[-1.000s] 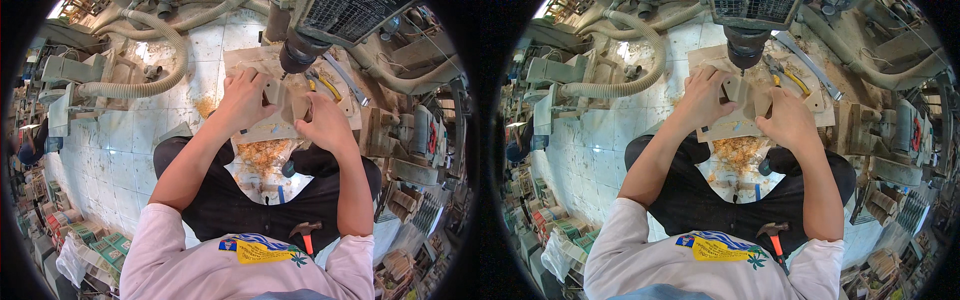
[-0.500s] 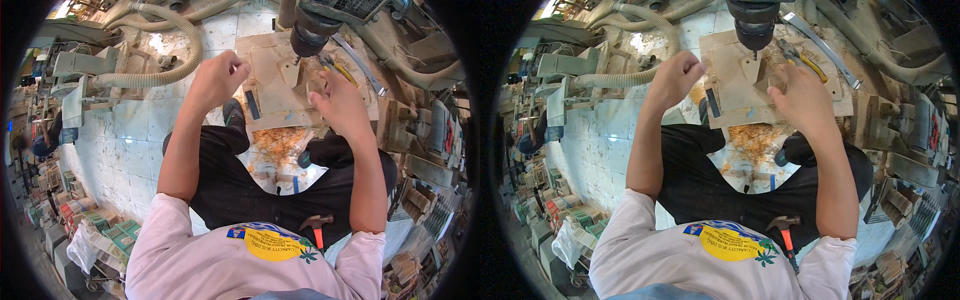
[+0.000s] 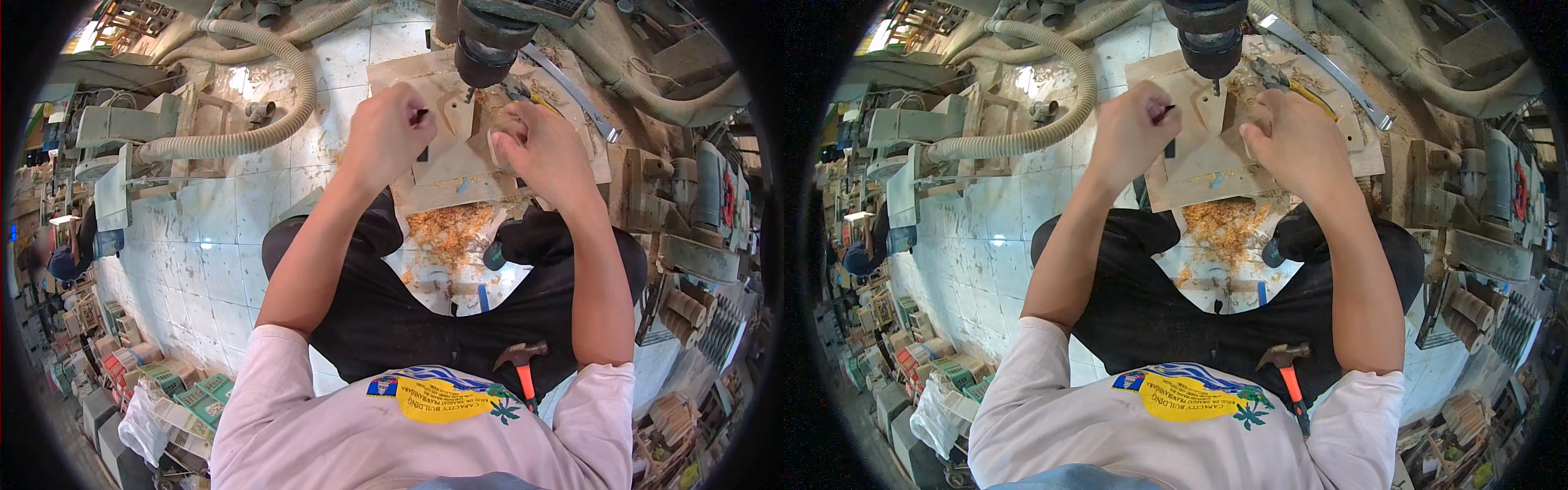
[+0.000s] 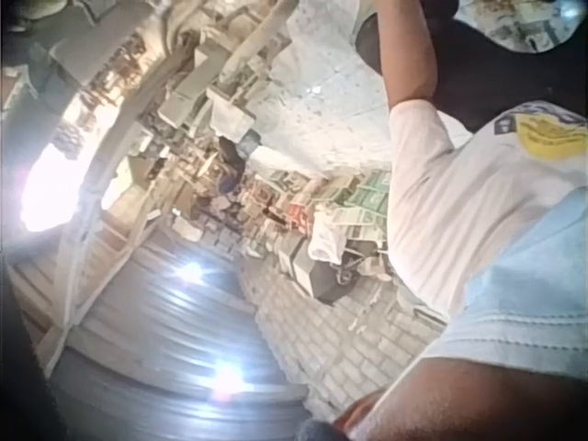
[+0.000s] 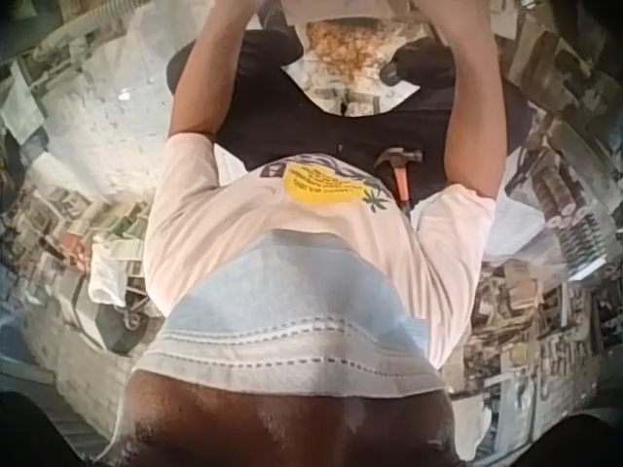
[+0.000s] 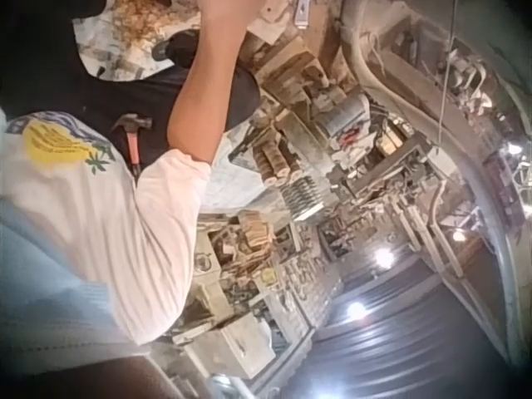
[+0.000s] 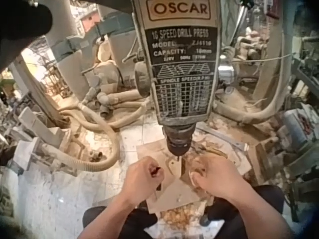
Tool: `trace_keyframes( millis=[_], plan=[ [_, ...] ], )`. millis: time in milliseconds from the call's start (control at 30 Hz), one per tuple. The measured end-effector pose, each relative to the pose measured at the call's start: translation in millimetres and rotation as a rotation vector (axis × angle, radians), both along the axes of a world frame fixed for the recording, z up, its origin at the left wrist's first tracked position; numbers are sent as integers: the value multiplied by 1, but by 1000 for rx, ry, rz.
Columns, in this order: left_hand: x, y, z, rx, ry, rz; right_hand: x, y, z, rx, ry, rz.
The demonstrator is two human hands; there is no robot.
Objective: Drilling holes in wooden blocks and assembling parts using a hammer, pliers, and a drill press.
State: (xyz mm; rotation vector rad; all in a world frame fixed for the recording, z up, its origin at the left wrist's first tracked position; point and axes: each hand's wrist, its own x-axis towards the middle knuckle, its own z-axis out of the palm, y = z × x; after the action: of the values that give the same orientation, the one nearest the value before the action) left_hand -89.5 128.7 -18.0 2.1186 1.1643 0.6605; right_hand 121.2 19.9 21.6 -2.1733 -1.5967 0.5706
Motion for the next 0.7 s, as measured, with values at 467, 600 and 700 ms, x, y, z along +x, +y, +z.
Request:
trace_keyframes(
  millis=[467, 600, 700],
  plan=[
    [2, -3, 9, -68, 280, -234, -11, 29, -47, 207, -198, 165],
    [3, 1, 6, -59, 289, -262, -18, 28, -41, 145, -237, 141],
    [4, 2, 6, -44, 271, -286, -16, 24, -34, 112, -286, 102]
  ],
)
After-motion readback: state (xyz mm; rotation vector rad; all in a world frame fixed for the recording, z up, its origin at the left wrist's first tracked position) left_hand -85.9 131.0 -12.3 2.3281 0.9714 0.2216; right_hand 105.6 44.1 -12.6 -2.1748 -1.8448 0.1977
